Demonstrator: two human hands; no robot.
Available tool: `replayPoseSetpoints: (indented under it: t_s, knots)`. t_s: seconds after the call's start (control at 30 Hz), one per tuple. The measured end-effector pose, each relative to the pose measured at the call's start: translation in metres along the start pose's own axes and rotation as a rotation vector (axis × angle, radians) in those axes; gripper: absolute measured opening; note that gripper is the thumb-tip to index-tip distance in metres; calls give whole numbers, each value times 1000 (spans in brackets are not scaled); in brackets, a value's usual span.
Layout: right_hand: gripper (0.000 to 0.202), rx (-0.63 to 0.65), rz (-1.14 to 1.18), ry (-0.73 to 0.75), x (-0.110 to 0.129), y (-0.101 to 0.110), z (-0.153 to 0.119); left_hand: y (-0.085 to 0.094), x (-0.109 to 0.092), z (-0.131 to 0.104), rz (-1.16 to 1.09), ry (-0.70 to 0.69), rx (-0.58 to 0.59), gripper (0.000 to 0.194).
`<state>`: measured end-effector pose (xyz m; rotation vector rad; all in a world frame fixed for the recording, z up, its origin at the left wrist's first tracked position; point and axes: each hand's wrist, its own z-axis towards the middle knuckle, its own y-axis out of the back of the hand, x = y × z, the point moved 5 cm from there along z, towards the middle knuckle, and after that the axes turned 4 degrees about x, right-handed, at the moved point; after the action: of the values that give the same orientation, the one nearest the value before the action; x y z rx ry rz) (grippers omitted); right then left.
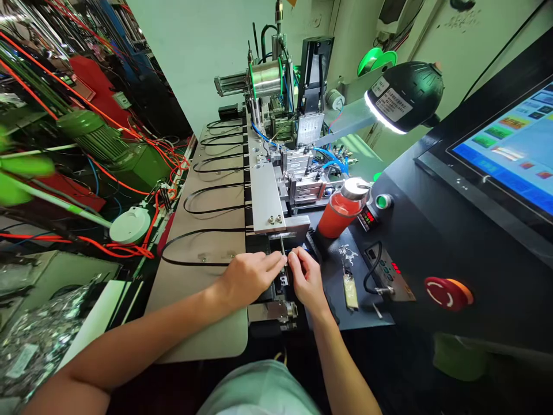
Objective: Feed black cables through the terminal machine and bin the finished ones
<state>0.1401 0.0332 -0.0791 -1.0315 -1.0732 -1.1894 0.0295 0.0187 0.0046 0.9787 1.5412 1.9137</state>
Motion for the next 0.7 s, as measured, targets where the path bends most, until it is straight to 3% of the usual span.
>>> replayPoseSetpoints:
  t_s: [0.1,0.37,0.43,0.57,0.7]
  knots:
    - [31,0,13,1,-1,1,0,3,-6,4,110,-89,21,25]
    - [33,10,86,-32,-13,-1,0,-4,-8,7,99,-94,124,25]
    - [35,5,62,-54,-12,3,0,-5,-2,5,-7,-16,150,27]
    - [32,-61,-148,-57,3,17,-6,-6,20,-5,-279,294,171,22]
    - [21,-39,-380,121,26,18,-11,-9,25,-9,-277,381,256,17]
